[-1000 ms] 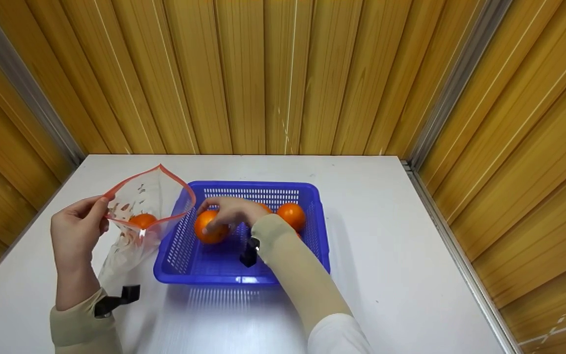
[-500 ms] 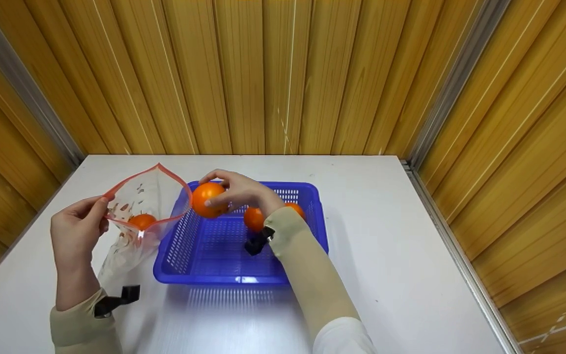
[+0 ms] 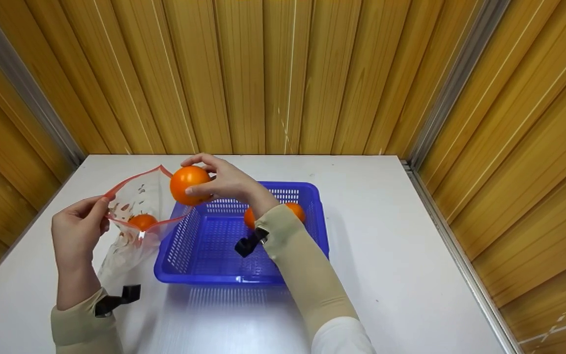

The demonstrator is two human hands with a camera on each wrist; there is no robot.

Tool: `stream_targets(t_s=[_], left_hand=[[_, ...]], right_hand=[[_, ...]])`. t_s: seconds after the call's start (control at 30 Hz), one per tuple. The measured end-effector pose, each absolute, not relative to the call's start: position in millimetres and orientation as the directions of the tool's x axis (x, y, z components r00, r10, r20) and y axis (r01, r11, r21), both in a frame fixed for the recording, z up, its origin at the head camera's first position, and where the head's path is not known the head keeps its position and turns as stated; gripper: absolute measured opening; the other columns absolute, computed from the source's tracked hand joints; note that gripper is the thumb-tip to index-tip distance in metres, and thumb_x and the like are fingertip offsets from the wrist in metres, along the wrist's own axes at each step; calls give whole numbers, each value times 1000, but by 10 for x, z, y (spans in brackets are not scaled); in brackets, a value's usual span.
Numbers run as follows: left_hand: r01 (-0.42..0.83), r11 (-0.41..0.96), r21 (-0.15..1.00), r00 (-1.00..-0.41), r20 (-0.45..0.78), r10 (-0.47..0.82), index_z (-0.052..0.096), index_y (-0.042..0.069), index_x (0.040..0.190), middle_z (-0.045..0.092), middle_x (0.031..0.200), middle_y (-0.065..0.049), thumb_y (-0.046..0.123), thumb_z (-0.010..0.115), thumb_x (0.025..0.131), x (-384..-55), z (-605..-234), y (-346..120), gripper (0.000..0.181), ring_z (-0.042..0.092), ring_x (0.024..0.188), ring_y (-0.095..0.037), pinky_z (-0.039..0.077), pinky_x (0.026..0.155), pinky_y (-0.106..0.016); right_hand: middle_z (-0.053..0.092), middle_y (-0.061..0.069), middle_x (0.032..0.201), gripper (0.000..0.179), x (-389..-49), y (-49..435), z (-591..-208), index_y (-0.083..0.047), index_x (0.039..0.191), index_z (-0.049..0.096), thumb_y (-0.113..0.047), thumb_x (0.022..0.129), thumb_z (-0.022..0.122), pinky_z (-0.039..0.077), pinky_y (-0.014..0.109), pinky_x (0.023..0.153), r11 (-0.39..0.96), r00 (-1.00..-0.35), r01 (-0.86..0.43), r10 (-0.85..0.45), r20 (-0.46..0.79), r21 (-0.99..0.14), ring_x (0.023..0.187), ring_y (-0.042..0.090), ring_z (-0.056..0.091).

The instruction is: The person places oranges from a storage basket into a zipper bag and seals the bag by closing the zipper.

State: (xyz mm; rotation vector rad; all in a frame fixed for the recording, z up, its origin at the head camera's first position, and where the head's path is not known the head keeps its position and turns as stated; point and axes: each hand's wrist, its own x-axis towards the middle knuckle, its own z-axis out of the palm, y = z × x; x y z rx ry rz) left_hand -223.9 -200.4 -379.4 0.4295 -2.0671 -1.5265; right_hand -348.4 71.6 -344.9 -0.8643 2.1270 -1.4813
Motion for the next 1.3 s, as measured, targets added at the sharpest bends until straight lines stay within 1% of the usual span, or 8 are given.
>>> stream_targets(t_s=[0.13,0.3,0.5,0.63,0.8,1.03,1.17,1.3], left_hand=[[57,312,949,-812,225,-538,77,-1,108,59,65,8,16,64,100,-2234,-3791,-1996,23,49,52,-5,42,45,-15],[66,312,948,-814,232,-533,77,-2,108,59,64,8,15,64,100,-2229,-3787,-1991,23,49,52,-4,42,45,-15],[38,319,947,-812,215,-542,77,-2,108,59,66,6,16,65,100,-2233,-3786,-1977,23,49,52,-5,44,47,-14],[20,335,942,-812,211,-544,77,-2,108,59,67,4,16,65,100,-2241,-3781,-1959,24,49,52,-6,45,48,-14],[17,331,943,-816,205,-541,78,-1,109,59,67,4,17,65,100,-2247,-3771,-1951,24,49,53,-7,44,48,-14],[55,335,941,-822,233,-520,78,-2,106,58,63,7,15,65,99,-2238,-3772,-1951,23,48,48,-4,42,45,-14],[63,343,937,-824,243,-512,78,-2,105,58,62,8,15,65,100,-2240,-3784,-1949,22,48,47,-4,41,44,-15],[77,345,935,-827,253,-501,77,-2,105,59,62,8,14,64,100,-2246,-3783,-1944,21,47,47,-3,38,41,-16]], right_hand=[[59,8,140,59,-3363,583,-3394,-30,138,56,-27,84,81,58,42,96,210,-710,-317,-699,85,-925,124,29,65],[55,6,145,61,-3218,371,-3382,-20,141,56,-21,85,82,53,39,105,173,-662,-442,-725,190,-880,123,25,61],[55,9,145,63,-3089,154,-3461,-12,143,54,-13,86,81,54,38,102,189,-621,-507,-757,204,-841,117,25,60],[56,7,146,64,-3050,101,-3514,-15,145,54,-16,87,81,54,36,100,247,-625,-519,-763,166,-818,117,24,61],[53,7,151,67,-3046,91,-3550,-19,148,51,-18,89,81,53,36,104,281,-632,-506,-764,129,-815,125,28,60],[50,8,156,68,-3072,141,-3566,-18,151,49,-19,91,79,55,44,105,288,-658,-484,-742,127,-826,131,32,61],[52,10,155,66,-3092,176,-3573,-18,151,49,-17,92,78,53,44,108,263,-657,-493,-738,156,-829,129,32,62],[53,13,153,64,-3111,226,-3592,-16,151,49,-17,92,77,48,53,112,250,-663,-484,-730,165,-839,131,37,60]])
